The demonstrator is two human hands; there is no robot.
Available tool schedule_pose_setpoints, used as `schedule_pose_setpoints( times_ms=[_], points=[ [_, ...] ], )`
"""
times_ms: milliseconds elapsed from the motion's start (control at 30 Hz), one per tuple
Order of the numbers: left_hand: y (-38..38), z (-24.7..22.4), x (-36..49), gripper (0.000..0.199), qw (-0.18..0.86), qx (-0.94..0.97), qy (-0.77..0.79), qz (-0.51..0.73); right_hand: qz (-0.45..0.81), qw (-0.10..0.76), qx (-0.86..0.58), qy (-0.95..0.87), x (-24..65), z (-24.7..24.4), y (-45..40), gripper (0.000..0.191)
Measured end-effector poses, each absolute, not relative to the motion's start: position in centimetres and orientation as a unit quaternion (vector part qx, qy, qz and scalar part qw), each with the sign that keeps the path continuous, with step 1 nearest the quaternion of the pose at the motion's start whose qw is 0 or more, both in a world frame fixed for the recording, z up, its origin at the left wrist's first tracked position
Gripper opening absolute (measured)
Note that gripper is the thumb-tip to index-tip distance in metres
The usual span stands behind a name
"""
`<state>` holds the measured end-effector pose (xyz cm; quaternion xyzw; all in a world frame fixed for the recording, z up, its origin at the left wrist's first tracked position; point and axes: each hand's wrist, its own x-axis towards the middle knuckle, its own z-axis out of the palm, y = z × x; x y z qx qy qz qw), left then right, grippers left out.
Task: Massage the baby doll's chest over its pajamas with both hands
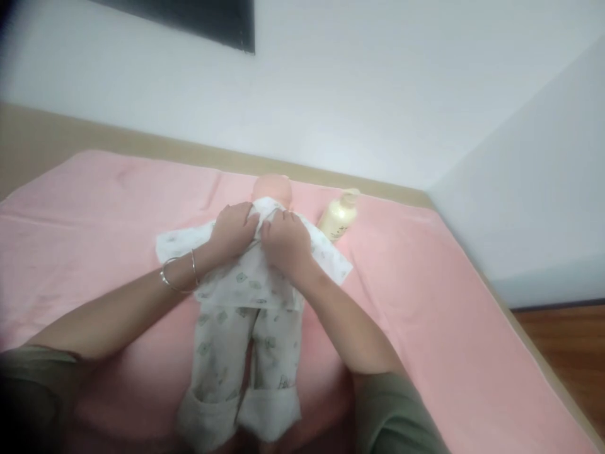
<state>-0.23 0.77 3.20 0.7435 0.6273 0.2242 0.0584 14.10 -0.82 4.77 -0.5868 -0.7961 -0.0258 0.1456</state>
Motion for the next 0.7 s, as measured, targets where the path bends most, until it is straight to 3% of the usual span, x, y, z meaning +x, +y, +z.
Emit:
schedule_pose_setpoints(
  times_ms=[167, 400, 567, 700],
  points=[
    [-2.0, 2.5, 1.4, 0.043, -0.029, 0.799, 0.538, 0.267, 0.081, 0.117, -0.635, -0.759, 15.9, 5.1, 2.1, 0.041],
    [1.7, 3.0, -0.7, 0.028, 0.092, 0.744, 0.616, 0.239, -0.090, 0.185, -0.539, -0.817, 13.3, 3.4, -1.8, 0.047],
    [-0.6, 2.4, 0.6, 0.031, -0.028, 0.798, 0.544, 0.259, 0.031, 0.181, -0.588, -0.788, 14.5, 4.1, 0.5, 0.033],
    [-2.1, 2.5, 1.3, 0.034, -0.031, 0.791, 0.546, 0.273, 0.079, 0.154, -0.627, -0.759, 15.5, 4.8, 2.1, 0.037]
  ],
)
